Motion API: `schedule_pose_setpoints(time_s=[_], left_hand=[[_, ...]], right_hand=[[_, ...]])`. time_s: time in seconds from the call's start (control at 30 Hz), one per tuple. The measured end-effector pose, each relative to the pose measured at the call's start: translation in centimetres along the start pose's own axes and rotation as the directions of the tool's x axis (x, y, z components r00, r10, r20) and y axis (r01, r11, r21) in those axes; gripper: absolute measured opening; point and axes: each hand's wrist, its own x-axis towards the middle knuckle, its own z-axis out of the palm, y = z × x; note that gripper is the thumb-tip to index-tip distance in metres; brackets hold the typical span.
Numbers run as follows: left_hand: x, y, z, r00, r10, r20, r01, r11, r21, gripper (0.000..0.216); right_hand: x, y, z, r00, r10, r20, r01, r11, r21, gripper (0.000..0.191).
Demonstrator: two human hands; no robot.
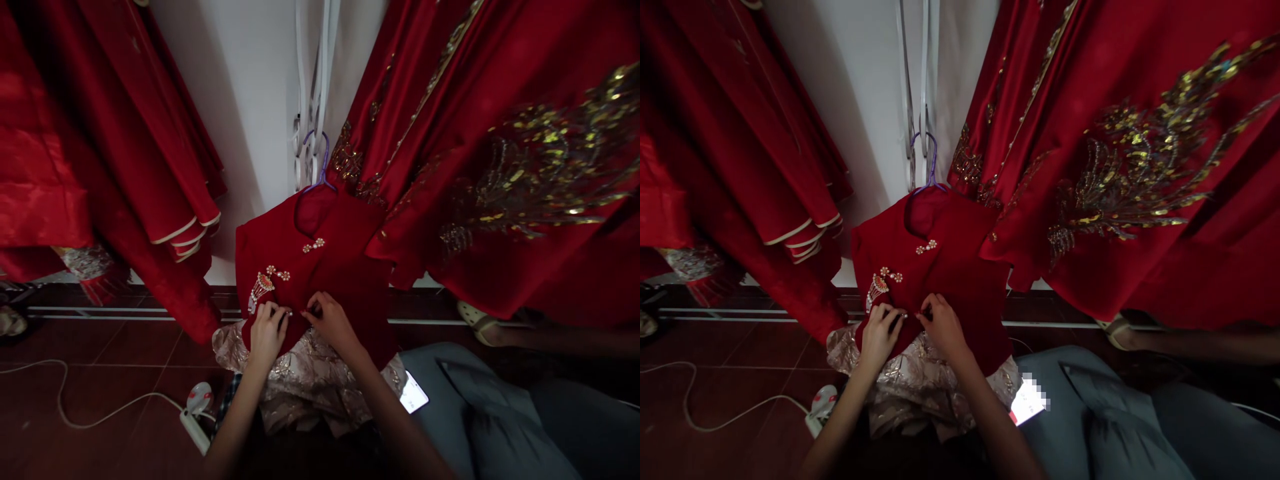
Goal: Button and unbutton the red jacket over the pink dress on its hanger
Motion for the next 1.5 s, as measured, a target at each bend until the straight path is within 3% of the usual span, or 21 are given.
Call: schedule_pose_setpoints(time_s=[0.13, 0.23, 0.4, 0.6, 0.73, 1.0, 1.33, 1.5], left_hand=[[1.4, -1.1, 0.6, 0.998, -0.04, -0.044, 0.037, 0.998, -0.06, 0.017], [2.5, -1.1, -0.1, 0.991, -0.106, -0.075, 0.095, 0.986, -0.138, 0.014], [2.3, 0.5, -2.1, 0.994, -0.111, 0.004, 0.107, 0.951, -0.291, 0.011], [1.4, 0.9, -2.2, 0.971, -0.229, 0.067, 0.227, 0.806, -0.547, 0.015], [1.7, 0.4, -1.9, 0.973, -0.194, 0.126, 0.23, 0.736, -0.637, 0.021], [1.5, 0.8, -2.2, 0.961, -0.259, 0.097, 0.265, 0.764, -0.588, 0.021], [1.6, 0.4, -1.8, 0.96, -0.228, 0.161, 0.277, 0.707, -0.65, 0.015], [1.2, 0.4, -0.8, 0.969, -0.248, 0.015, 0.207, 0.771, -0.602, 0.024]], right_hand=[[0.0, -1.2, 0.1, 1.0, 0.01, 0.009, -0.011, 0.983, 0.186, 0.013], [-0.1, -2.3, 0.2, 0.998, 0.032, 0.045, -0.046, 0.938, 0.345, 0.019], [-0.3, -3.1, 0.7, 0.99, 0.134, -0.044, -0.101, 0.893, 0.438, 0.021], [-0.3, -3.0, 0.8, 0.992, 0.123, -0.022, -0.102, 0.9, 0.423, 0.021], [-0.4, -3.1, 0.9, 0.991, 0.118, -0.057, -0.084, 0.906, 0.415, 0.02], [-0.6, -2.9, 1.3, 0.997, 0.045, -0.062, -0.019, 0.927, 0.374, 0.012], [-0.6, -2.4, 1.7, 0.995, -0.039, -0.091, 0.067, 0.94, 0.335, 0.012], [-0.1, -1.9, 0.6, 0.999, -0.016, 0.031, 0.007, 0.96, 0.28, 0.015]])
